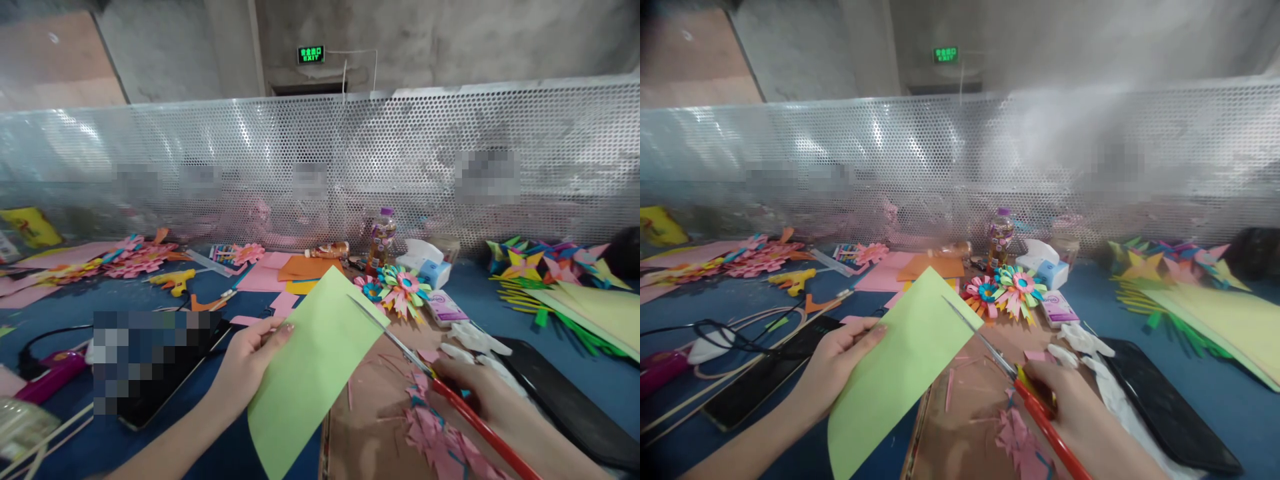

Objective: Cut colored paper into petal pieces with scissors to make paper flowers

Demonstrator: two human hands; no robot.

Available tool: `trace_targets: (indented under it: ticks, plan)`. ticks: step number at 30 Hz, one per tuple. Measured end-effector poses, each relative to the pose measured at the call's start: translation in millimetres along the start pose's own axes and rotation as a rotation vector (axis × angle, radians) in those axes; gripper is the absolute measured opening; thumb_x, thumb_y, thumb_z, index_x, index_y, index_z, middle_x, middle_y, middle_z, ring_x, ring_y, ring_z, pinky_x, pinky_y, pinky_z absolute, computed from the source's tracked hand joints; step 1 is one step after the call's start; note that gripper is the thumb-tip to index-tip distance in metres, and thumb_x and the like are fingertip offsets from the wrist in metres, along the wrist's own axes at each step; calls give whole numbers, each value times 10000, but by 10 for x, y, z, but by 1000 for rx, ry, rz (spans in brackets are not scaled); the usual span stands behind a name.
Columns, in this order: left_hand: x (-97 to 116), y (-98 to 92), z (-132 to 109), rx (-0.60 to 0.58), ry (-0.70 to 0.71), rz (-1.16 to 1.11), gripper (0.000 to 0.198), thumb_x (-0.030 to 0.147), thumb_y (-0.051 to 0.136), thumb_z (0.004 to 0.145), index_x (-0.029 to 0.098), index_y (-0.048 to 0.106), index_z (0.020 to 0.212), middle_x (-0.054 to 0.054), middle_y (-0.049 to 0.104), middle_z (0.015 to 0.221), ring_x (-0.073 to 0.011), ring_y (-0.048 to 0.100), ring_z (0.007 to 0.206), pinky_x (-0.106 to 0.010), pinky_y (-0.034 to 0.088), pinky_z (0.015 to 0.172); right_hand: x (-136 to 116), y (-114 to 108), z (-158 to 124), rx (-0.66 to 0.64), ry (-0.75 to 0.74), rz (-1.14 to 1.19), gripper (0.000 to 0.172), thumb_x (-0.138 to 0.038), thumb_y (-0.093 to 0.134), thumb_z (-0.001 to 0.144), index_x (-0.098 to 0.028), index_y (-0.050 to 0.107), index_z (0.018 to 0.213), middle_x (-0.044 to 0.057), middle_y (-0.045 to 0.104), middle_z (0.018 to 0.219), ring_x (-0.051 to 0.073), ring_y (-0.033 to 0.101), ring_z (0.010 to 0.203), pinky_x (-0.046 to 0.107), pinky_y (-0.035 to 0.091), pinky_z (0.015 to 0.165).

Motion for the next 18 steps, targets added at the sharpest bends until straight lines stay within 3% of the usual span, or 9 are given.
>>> trace_targets:
  ticks: [5,14,18]
  plan:
    - [0,-18,11,-24,20,8,250,388,584,733,221,663,902,-2,636,674,-136,560,583,-186,390,486,-37,0,-1,70,-7,-97,263,-421,486,744,-198,543,616,9,547,551,144,490,533,229,359,491]
    - [23,-47,34,-1,28,16,267,383,596,719,216,663,916,-19,658,711,-156,570,606,-204,406,497,-26,46,-24,25,-106,-67,258,-450,468,755,-203,540,772,50,609,733,162,535,626,242,388,549]
    - [44,-52,25,-9,54,55,260,389,596,722,216,666,903,-11,653,706,-141,559,596,-193,392,492,-24,108,-49,109,-82,-42,262,-467,471,754,-208,513,739,47,595,731,164,524,649,251,375,579]
Point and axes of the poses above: each hand's wrist, its own z-axis towards the middle knuckle, its own y-axis out of the palm, x = y × z, the point moved 2 cm from there along z, towards the middle knuckle
